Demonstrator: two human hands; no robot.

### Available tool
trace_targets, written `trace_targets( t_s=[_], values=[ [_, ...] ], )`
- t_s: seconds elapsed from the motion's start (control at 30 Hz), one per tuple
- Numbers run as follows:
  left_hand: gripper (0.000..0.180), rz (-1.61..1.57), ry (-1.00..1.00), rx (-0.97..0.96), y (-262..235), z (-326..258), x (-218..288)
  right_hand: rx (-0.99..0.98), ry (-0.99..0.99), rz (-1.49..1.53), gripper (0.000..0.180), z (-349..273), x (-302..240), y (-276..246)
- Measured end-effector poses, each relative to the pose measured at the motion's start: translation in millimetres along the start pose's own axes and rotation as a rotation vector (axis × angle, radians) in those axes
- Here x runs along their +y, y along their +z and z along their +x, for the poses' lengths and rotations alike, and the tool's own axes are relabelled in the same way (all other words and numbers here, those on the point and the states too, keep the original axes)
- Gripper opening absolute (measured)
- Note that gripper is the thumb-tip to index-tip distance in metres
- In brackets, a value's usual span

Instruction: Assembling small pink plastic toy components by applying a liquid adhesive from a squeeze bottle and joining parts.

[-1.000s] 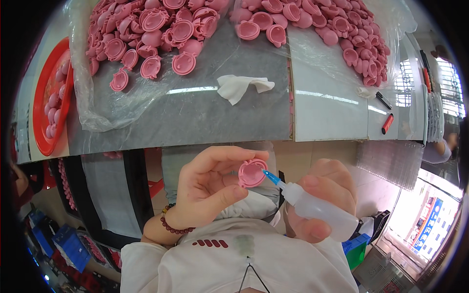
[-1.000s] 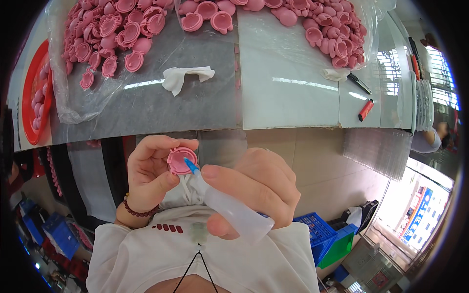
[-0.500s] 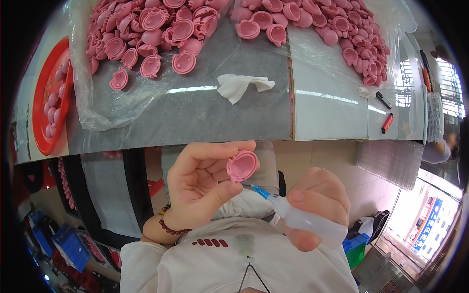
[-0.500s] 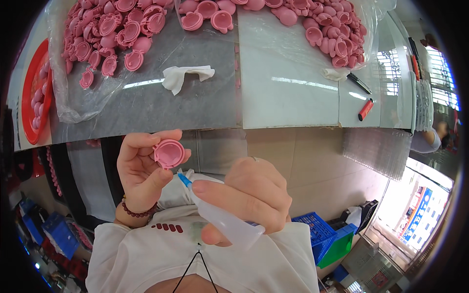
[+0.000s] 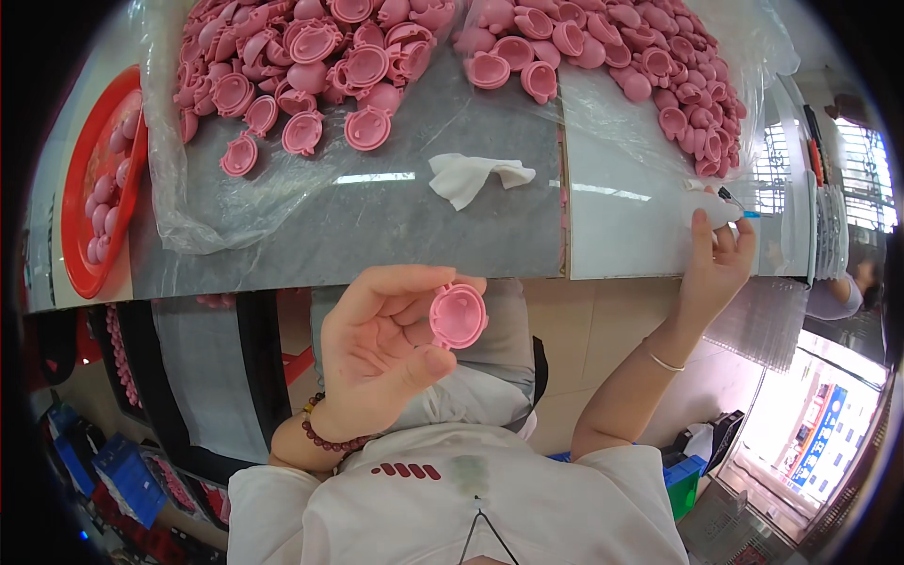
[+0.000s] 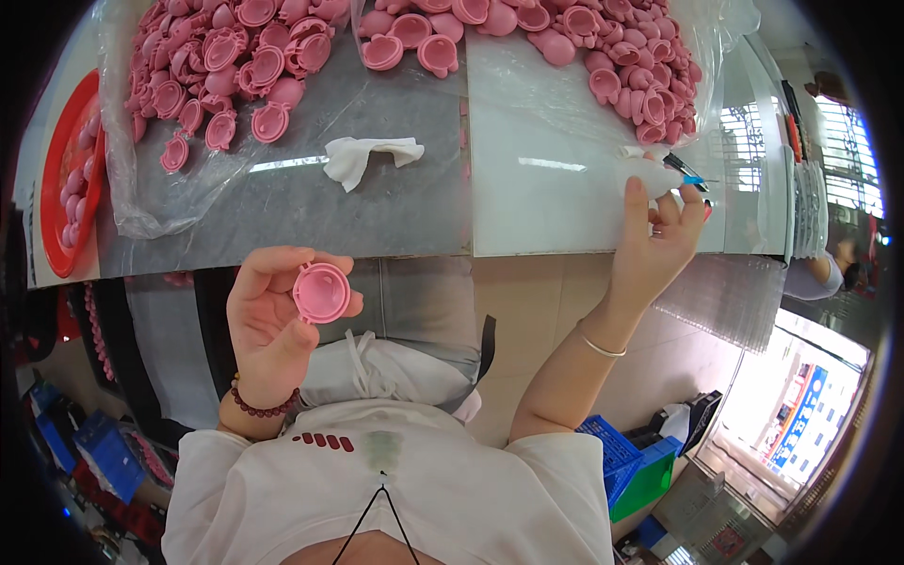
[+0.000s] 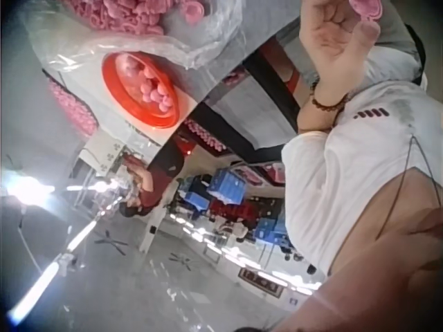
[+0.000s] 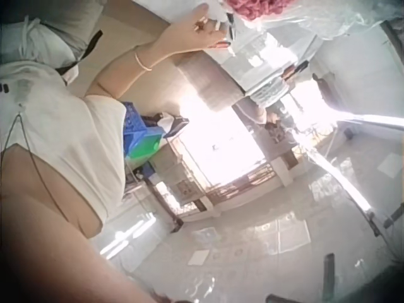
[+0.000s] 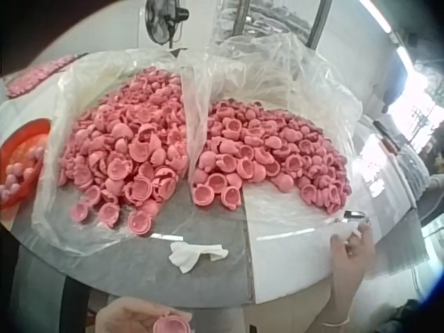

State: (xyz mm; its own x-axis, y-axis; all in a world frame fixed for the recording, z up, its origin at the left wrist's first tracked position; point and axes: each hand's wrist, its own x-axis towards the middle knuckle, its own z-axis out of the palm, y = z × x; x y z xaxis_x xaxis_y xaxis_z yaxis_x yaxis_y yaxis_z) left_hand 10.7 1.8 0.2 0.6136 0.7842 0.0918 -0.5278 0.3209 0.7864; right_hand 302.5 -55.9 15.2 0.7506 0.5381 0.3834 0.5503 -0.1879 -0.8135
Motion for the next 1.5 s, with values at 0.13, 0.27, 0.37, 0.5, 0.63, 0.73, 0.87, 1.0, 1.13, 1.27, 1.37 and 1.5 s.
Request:
trace_targets(
  t_s=[0.13,0.27,0.37,0.5,0.63,0.73,0.87,1.0,1.13,1.27,1.37,1.5],
  values=[
    [0.044,-0.096,-0.116,0.091,5,3,4,0.269,-0.269,-0.105,0.044,-5,-7,11],
    [0.046,-0.076,-0.131,0.116,6,3,6,0.211,-0.715,-0.085,0.051,-4,-40,8],
    [0.046,-0.08,-0.112,0.119,4,-1,6,-0.477,-0.723,-0.155,0.034,5,-84,57],
    [0.046,-0.112,-0.102,0.105,8,-4,6,-0.613,-0.86,-0.205,0.028,29,-72,107],
    [0.044,-0.096,-0.097,0.114,3,-7,8,-0.739,-0.633,-0.307,0.024,24,-73,91],
    [0.044,-0.081,-0.101,0.124,-1,-6,8,-0.645,-0.37,-0.09,0.023,4,-72,64],
    [0.045,-0.084,-0.118,0.09,0,-1,7,-0.516,-0.269,-0.102,0.024,-20,-57,35],
    [0.045,-0.075,-0.124,0.083,3,1,4,-0.513,-0.372,-0.257,0.024,-26,-54,19],
    [0.045,-0.049,-0.122,0.086,6,2,2,-0.552,-0.418,-0.294,0.024,-21,-49,16],
    [0.043,-0.062,-0.106,-0.021,4,3,3,-0.526,-0.44,-0.182,0.025,-32,-56,22],
    [0.042,0.06,-0.057,-0.018,6,2,-1,-0.603,-0.478,0.273,0.029,-58,-76,27],
    [0.04,0.077,-0.05,-0.035,8,2,-4,-0.699,-0.576,0.306,0.036,-75,-78,44]
  ],
)
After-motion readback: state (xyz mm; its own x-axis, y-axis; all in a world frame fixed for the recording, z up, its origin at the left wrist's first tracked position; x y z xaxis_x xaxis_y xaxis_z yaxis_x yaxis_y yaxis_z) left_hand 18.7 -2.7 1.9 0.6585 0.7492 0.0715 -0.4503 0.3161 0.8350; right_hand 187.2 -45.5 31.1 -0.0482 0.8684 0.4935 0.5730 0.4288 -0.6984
